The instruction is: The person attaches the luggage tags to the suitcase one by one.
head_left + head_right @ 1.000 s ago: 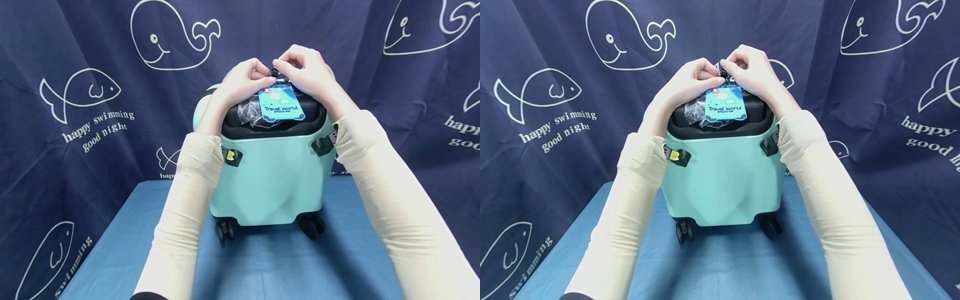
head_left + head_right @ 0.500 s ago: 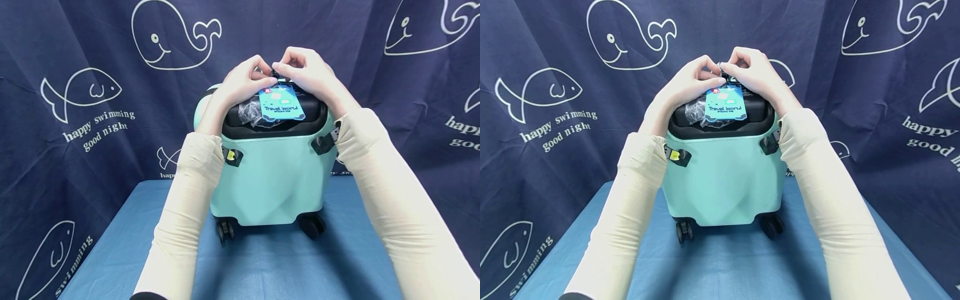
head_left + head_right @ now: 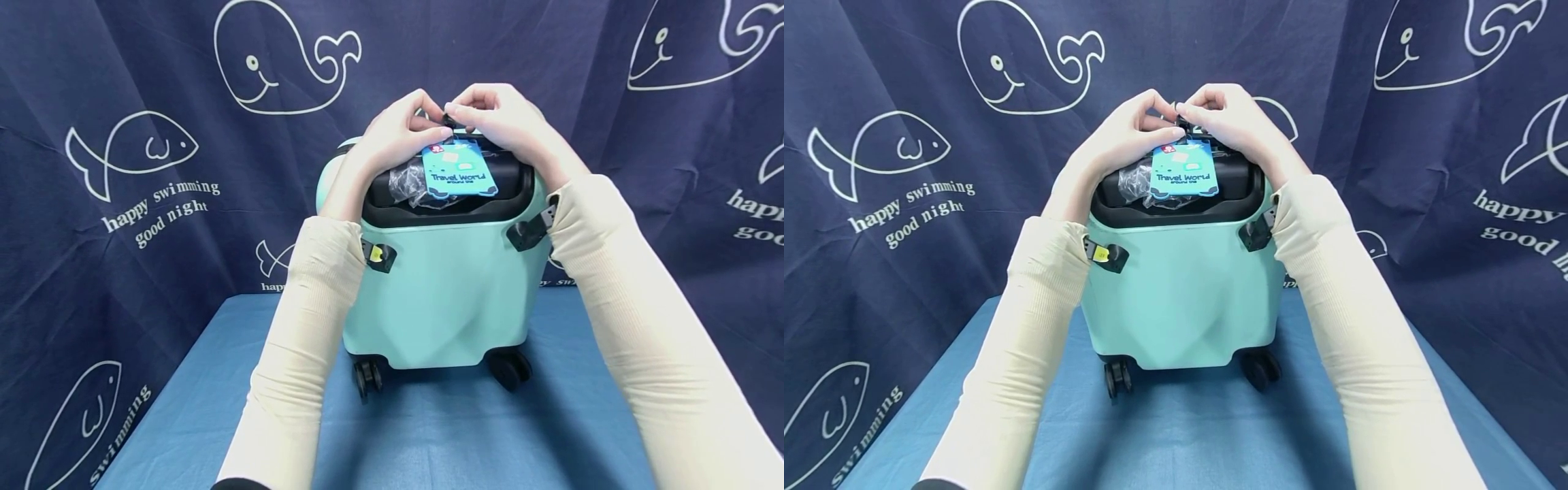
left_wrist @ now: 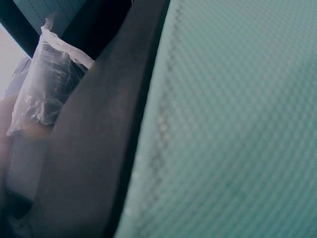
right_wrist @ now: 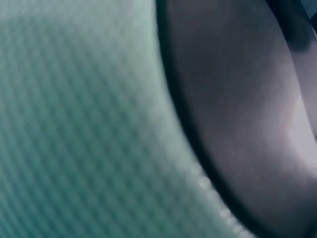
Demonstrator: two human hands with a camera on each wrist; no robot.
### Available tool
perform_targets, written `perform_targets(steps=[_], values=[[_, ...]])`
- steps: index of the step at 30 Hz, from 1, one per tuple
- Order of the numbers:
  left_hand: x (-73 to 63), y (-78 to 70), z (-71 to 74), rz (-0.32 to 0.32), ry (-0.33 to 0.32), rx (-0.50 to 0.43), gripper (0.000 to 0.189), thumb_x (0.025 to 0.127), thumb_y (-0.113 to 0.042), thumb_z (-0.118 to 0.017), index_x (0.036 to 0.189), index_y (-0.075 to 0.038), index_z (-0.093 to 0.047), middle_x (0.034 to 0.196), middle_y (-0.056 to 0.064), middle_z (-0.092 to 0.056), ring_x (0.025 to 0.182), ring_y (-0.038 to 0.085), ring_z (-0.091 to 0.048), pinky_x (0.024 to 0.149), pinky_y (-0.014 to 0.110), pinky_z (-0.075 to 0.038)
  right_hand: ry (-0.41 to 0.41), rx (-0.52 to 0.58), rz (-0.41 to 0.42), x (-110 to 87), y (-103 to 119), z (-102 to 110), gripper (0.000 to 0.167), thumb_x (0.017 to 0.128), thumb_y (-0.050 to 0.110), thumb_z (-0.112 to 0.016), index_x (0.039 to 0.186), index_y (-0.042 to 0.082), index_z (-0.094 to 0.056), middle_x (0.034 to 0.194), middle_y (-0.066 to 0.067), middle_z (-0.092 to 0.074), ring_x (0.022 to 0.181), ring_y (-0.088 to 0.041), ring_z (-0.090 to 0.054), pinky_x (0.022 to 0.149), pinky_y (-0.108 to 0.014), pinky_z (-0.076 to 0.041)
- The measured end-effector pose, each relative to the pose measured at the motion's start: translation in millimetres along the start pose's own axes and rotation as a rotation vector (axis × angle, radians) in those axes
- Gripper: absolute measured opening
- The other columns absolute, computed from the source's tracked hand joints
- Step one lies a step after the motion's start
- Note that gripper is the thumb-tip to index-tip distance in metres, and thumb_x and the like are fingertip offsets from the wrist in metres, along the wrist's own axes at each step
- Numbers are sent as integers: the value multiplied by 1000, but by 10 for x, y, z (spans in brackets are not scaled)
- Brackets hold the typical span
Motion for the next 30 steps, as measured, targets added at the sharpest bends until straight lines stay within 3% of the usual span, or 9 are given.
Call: perform_targets(steps=[9, 16, 23, 30], values=[[9, 6, 11, 61, 1, 43, 32, 89, -40, -62, 110, -17, -56, 115, -6, -67, 106, 0, -57, 94, 19, -36, -7, 32, 1, 26, -8, -5, 15, 90, 36, -60, 86, 22, -63, 69, 16, -59, 76, -9, -49, 71, -22, -32], [4, 11, 1, 60, -3, 23, 32, 88, -39, -62, 110, -16, -56, 114, -5, -68, 105, 1, -57, 93, 19, -36, 0, 92, 16, 26, -15, -13, 15, 91, 35, -57, 90, 22, -64, 76, 15, -61, 79, -9, -51, 74, -21, -34], [5, 13, -3, 52, -12, 15, 31, 89, -38, -62, 109, -15, -56, 112, -4, -68, 102, 1, -57, 91, 18, -37, 13, 230, 32, 9, -7, -25, 16, 91, 30, -59, 95, 18, -69, 83, 12, -62, 80, -9, -51, 72, -21, -37], [6, 8, -5, 42, -2, 11, 28, 88, -41, -63, 105, -19, -59, 91, -7, -72, 94, 0, -58, 90, 18, -36, -8, 271, 56, 3, -2, -27, 9, 89, 22, -62, 84, 17, -67, 73, 15, -62, 73, -8, -52, 71, -21, -39]])
Point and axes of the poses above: each hand's wrist, its own x-axis towards the middle knuckle, its own z-axis out of the back of the hand, y = z × x, the point moved 4 cm from there along x, towards the middle knuckle
